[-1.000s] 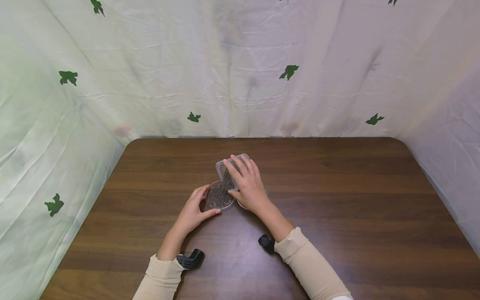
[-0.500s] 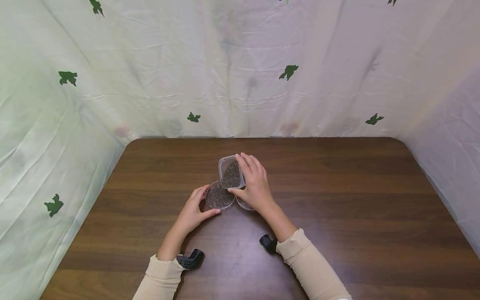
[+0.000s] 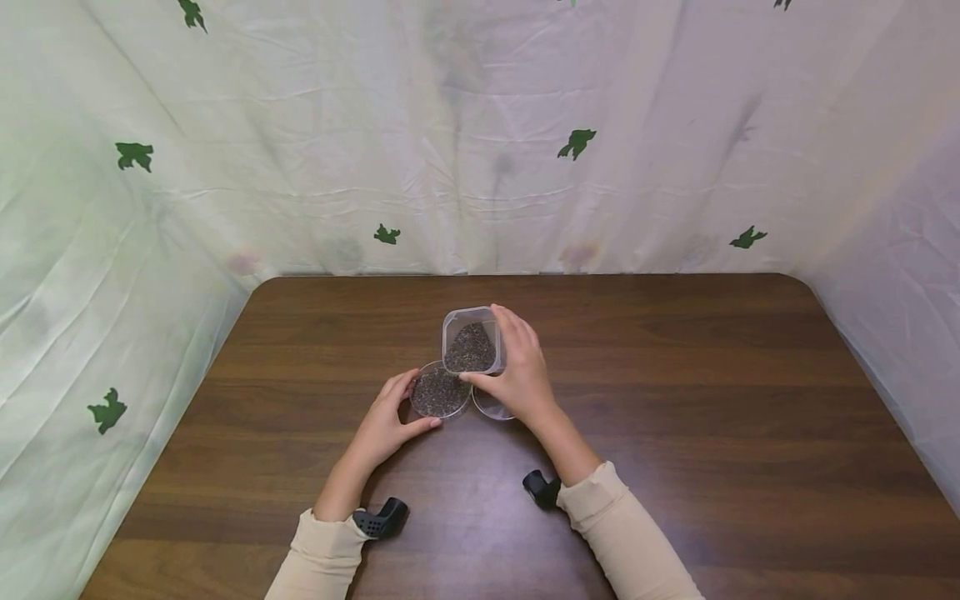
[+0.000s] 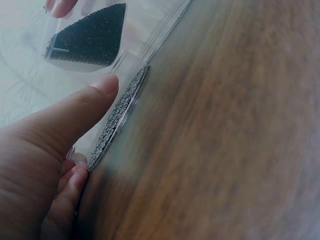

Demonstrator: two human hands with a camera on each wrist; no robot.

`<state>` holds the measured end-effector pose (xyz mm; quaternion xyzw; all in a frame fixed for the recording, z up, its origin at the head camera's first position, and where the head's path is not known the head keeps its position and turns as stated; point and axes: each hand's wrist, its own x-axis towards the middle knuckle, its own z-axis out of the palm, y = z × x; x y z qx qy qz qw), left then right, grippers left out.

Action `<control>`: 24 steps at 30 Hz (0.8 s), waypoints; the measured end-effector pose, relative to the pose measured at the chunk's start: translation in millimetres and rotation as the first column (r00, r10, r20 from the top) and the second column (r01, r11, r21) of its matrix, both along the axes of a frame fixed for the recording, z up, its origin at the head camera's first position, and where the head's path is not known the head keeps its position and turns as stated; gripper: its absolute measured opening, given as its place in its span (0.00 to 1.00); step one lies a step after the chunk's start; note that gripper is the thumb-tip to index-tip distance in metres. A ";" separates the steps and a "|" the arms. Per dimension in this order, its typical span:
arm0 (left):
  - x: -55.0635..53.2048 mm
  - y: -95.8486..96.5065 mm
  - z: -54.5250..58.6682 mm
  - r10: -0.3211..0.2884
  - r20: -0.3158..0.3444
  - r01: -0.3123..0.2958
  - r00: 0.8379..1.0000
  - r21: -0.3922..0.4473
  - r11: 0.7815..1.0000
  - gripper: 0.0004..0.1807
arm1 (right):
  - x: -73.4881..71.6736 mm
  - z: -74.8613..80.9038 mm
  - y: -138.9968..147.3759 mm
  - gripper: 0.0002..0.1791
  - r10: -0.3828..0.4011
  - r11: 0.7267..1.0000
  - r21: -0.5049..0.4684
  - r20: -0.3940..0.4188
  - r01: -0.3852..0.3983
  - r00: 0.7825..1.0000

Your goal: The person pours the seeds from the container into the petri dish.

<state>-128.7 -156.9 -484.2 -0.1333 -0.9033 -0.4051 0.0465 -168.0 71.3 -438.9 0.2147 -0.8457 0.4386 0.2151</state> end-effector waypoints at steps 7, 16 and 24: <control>-0.6 0.2 0.2 -0.003 -0.011 0.003 1.000 0.005 1.000 0.45 | 2.0 -0.7 3.7 0.57 -0.024 0.998 -0.052 0.063 0.028 0.998; -0.6 0.4 -0.7 0.006 -0.003 -0.006 1.000 0.001 1.000 0.46 | 4.3 -1.4 9.1 0.57 -0.034 0.990 -0.131 0.097 0.047 0.995; -1.2 0.4 -1.5 0.006 0.000 -0.006 1.000 0.004 1.000 0.46 | 4.7 -3.5 15.5 0.57 -0.051 0.975 -0.210 0.109 0.073 0.993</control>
